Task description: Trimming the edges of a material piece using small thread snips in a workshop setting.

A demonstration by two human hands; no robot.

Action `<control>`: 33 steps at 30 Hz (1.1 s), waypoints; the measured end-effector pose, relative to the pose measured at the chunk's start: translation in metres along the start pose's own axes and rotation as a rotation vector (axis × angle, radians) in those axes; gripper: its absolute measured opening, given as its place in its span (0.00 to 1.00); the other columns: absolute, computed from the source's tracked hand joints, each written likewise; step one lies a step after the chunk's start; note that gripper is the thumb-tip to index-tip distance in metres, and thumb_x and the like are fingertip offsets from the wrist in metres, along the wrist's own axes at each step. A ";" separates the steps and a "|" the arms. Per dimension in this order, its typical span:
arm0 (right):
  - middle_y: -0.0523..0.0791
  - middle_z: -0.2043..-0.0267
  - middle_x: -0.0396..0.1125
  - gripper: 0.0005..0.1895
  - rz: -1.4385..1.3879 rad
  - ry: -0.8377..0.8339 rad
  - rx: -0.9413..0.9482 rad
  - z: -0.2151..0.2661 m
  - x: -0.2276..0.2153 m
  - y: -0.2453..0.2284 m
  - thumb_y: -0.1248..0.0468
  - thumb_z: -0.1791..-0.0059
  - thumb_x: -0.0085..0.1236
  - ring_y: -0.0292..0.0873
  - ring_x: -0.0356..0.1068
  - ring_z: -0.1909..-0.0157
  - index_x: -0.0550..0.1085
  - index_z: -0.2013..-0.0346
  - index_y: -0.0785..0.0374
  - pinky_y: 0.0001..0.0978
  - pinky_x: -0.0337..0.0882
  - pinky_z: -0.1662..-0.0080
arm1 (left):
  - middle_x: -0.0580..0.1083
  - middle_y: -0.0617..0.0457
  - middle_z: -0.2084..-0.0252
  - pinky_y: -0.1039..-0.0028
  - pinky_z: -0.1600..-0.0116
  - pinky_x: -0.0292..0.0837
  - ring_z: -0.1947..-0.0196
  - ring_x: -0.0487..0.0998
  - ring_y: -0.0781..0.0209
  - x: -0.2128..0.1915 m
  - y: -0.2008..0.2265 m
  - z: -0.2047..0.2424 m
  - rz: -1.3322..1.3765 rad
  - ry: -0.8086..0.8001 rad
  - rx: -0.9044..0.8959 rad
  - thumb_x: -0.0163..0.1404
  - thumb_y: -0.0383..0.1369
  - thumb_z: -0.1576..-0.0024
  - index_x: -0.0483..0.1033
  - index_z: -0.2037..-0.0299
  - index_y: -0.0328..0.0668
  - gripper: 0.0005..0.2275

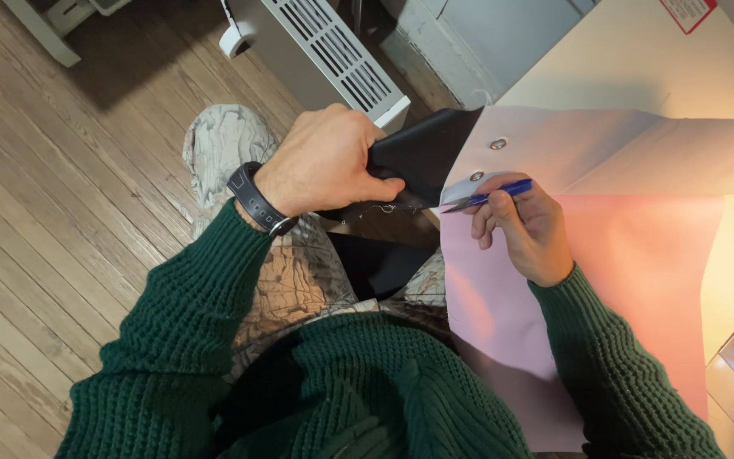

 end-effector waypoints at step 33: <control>0.55 0.92 0.61 0.27 -0.155 -0.357 0.370 -0.015 -0.006 0.003 0.51 0.50 0.51 0.41 0.62 0.96 0.69 0.84 0.72 0.25 0.54 0.94 | 0.79 0.49 0.73 0.65 0.62 0.73 0.66 0.82 0.47 0.057 -0.006 0.015 0.387 -0.077 -0.053 0.70 0.51 0.63 0.81 0.66 0.42 0.24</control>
Point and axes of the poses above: each hand's wrist, its own z-axis away from the middle knuckle, its own x-axis out of the palm, y = z × x, the point moved 5 cm from there along -z, towards the middle knuckle
